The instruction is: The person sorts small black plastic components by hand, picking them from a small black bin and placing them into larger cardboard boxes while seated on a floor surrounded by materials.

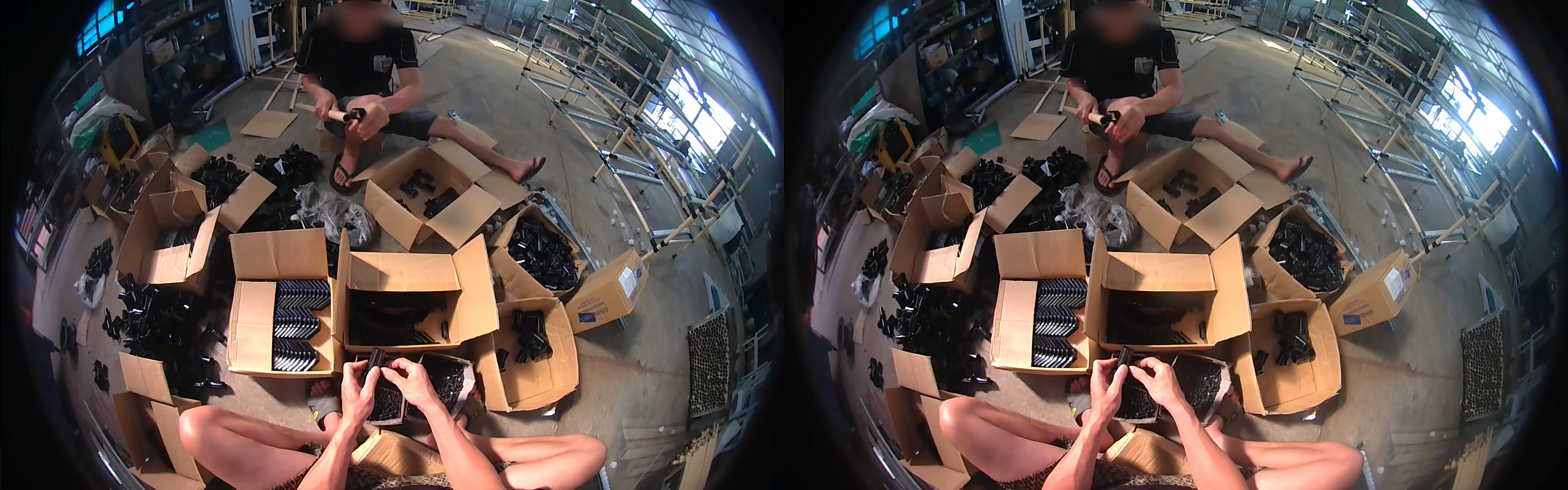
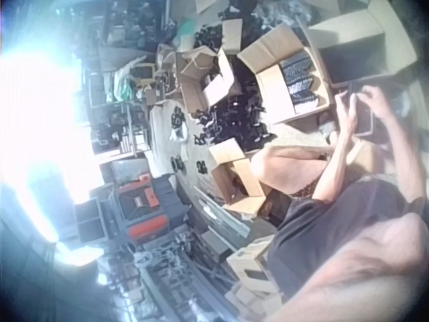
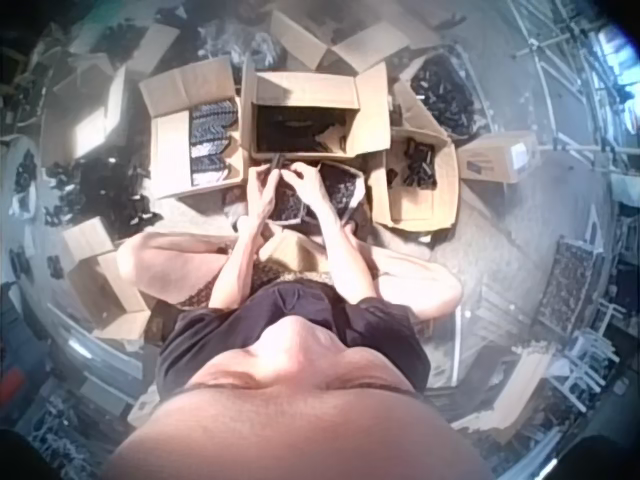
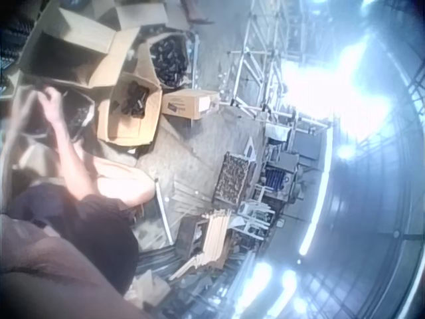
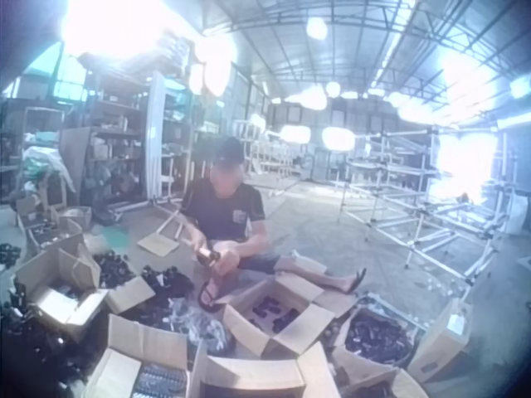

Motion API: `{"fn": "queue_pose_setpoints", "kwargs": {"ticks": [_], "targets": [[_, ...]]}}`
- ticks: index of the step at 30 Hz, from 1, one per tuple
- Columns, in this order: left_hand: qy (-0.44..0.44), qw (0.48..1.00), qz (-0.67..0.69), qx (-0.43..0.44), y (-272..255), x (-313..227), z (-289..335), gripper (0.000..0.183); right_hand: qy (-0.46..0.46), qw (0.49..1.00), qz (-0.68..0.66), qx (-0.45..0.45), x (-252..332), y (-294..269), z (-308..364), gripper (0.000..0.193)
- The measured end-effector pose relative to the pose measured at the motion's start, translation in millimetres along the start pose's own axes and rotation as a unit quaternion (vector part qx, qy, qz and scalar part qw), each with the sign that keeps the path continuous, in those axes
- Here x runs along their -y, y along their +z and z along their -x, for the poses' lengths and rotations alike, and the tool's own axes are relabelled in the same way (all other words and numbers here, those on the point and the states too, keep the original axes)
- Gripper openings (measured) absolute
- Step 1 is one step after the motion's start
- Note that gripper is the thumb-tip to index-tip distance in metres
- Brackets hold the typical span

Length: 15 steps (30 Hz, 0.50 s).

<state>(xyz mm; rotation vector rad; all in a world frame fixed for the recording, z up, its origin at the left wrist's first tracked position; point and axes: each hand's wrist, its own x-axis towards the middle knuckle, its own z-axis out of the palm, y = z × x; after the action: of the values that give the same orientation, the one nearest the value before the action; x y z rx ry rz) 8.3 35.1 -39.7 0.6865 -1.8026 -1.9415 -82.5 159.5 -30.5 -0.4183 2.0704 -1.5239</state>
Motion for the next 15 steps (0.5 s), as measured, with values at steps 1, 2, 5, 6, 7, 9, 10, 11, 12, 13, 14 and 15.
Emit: {"fn": "queue_pose_setpoints", "kwargs": {"ticks": [1, 2, 5, 6, 7, 9, 10, 11, 12, 13, 14, 15], "targets": [[0.002, 1.000, 0.002, 0.004, 0, 0, 0, 0.031, -0.006, 1.000, -0.012, 0.000, -1, -1, 0, 0.020], [0.005, 1.000, 0.002, 0.005, 1, 0, -1, 0.031, -0.011, 1.000, -0.024, -0.001, -4, -2, 1, 0.019], [-0.003, 1.000, 0.009, 0.010, 3, -5, 0, 0.030, 0.005, 0.994, -0.110, -0.010, -9, -10, -4, 0.017], [-0.011, 1.000, 0.018, 0.010, 3, -4, 0, 0.029, 0.012, 0.992, -0.128, -0.011, -4, -14, -3, 0.017], [-0.019, 0.999, 0.028, 0.011, 3, -3, 0, 0.028, 0.005, 0.991, -0.133, -0.009, 1, -17, -2, 0.017], [-0.019, 0.998, 0.050, 0.016, 1, -1, 1, 0.027, -0.001, 0.992, -0.126, -0.012, 5, -16, -1, 0.017], [-0.021, 0.998, 0.061, 0.018, -1, 2, 2, 0.026, -0.003, 0.992, -0.123, -0.014, 7, -15, 0, 0.017], [-0.012, 0.995, 0.096, 0.017, -2, 12, -3, 0.025, -0.008, 0.990, -0.139, -0.016, 11, -15, -3, 0.018], [-0.018, 0.995, 0.097, 0.019, -2, 13, -2, 0.024, -0.015, 0.992, -0.127, -0.013, 5, -17, -3, 0.018], [-0.054, 0.991, 0.124, 0.018, -3, 13, 4, 0.023, -0.005, 0.989, -0.147, -0.014, 0, -14, 3, 0.018], [-0.075, 0.985, 0.153, 0.018, -2, 9, -2, 0.022, -0.008, 0.986, -0.165, -0.017, 2, -16, -1, 0.017], [-0.085, 0.981, 0.172, 0.021, -3, 10, -3, 0.022, -0.011, 0.985, -0.168, -0.020, 5, -17, -2, 0.018]]}}
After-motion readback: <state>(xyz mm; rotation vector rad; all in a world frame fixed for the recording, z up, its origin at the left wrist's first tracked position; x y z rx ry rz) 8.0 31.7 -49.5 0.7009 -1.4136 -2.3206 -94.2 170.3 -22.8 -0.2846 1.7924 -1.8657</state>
